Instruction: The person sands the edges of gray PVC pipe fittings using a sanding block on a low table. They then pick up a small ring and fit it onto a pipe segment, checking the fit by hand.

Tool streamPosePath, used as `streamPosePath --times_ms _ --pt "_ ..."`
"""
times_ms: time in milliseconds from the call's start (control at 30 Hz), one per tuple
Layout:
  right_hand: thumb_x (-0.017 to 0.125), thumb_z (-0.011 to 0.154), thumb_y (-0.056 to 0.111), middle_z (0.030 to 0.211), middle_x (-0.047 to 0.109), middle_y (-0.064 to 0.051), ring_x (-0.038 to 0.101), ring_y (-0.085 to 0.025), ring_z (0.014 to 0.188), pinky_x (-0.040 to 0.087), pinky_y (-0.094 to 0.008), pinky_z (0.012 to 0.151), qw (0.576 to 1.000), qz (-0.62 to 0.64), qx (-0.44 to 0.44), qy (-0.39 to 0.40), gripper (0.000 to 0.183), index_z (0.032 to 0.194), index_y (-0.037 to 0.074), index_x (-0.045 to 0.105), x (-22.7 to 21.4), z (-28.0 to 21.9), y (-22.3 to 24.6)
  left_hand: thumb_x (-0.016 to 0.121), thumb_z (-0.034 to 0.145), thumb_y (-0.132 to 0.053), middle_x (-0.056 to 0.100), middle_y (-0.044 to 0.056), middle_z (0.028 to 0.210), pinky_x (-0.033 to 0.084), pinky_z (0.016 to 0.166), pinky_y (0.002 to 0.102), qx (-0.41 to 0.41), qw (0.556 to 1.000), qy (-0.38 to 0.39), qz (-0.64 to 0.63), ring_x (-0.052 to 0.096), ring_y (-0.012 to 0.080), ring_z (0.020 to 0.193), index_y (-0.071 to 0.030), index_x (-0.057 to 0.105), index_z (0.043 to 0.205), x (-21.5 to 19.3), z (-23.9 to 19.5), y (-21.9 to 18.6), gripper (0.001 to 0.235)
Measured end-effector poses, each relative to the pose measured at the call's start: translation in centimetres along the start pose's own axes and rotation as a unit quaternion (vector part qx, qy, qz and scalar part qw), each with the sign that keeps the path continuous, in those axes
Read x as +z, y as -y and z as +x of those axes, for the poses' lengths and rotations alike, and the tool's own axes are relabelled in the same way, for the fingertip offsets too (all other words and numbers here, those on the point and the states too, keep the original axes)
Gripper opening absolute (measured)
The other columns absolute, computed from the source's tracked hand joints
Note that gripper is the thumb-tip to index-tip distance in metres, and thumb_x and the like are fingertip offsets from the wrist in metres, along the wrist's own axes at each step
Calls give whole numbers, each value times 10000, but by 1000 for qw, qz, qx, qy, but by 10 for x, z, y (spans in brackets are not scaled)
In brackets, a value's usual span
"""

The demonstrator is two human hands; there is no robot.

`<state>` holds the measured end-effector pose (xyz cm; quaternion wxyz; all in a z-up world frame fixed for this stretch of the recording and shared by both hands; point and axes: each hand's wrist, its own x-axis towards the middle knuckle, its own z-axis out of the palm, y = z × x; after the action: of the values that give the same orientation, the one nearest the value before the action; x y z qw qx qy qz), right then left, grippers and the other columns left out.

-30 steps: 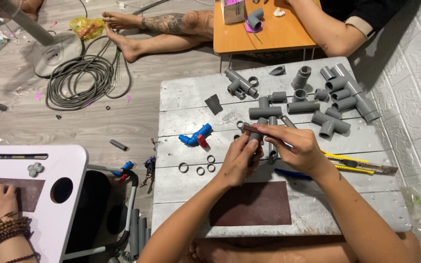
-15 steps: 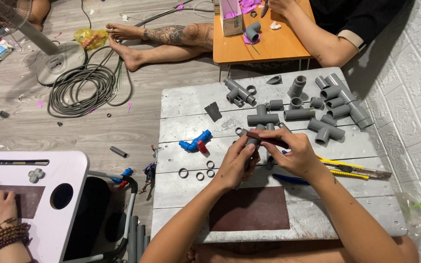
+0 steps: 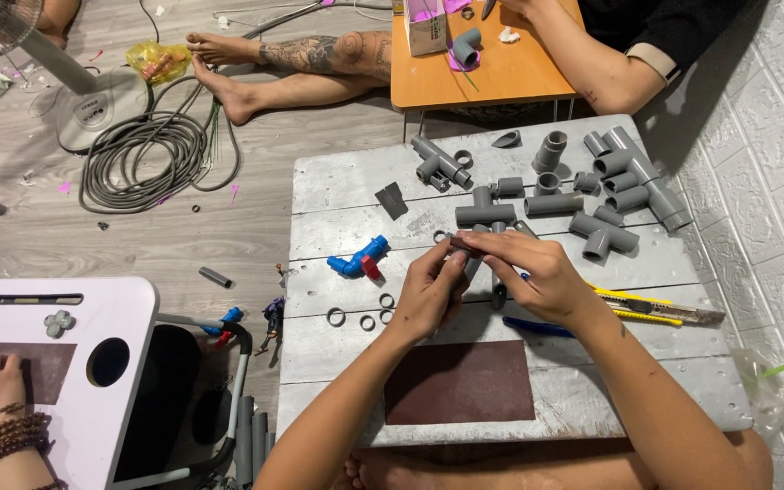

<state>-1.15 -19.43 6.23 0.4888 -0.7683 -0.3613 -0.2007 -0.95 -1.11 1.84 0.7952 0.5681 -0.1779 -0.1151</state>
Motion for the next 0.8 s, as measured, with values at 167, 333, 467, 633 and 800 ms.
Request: streamPosePath --times_ms 167,333,467,633,800 --pt "604 988 49 1202 762 -158 743 -317 1070 594 -404 839 999 19 36 1 253 1206 17 728 0 0 0 545 1058 -229 556 112 525 381 301 253 6 994 -48 94 495 155 335 -45 695 1125 1 0 -6 247" --pt "624 973 55 1206 759 -173 738 -322 1084 594 -406 835 998 32 56 5 254 1197 15 737 -2 1 2 636 1027 -208 595 122 483 393 297 231 12 990 -79 113 515 143 317 -24 757 1100 -1 1 -11 232" --pt "626 971 47 1224 751 -171 720 -327 1119 589 -411 860 998 32 56 4 264 1211 25 732 -2 -1 1 676 991 -160 671 167 587 446 315 263 17 992 -92 84 588 181 357 -23 740 1180 -2 2 -13 242" --pt "635 957 27 1219 751 -177 721 -321 1126 587 -407 884 998 41 49 0 265 1201 17 739 -1 -2 0 674 987 -144 593 139 490 397 330 251 30 993 -78 84 544 162 344 -3 733 1174 -4 2 -13 241" --pt "613 968 10 1245 735 -198 694 -343 1165 576 -429 910 998 47 37 0 280 1227 -1 719 3 -1 4 657 986 -99 499 102 396 333 314 221 16 996 -65 61 453 129 296 -3 769 1015 -2 1 -10 150"
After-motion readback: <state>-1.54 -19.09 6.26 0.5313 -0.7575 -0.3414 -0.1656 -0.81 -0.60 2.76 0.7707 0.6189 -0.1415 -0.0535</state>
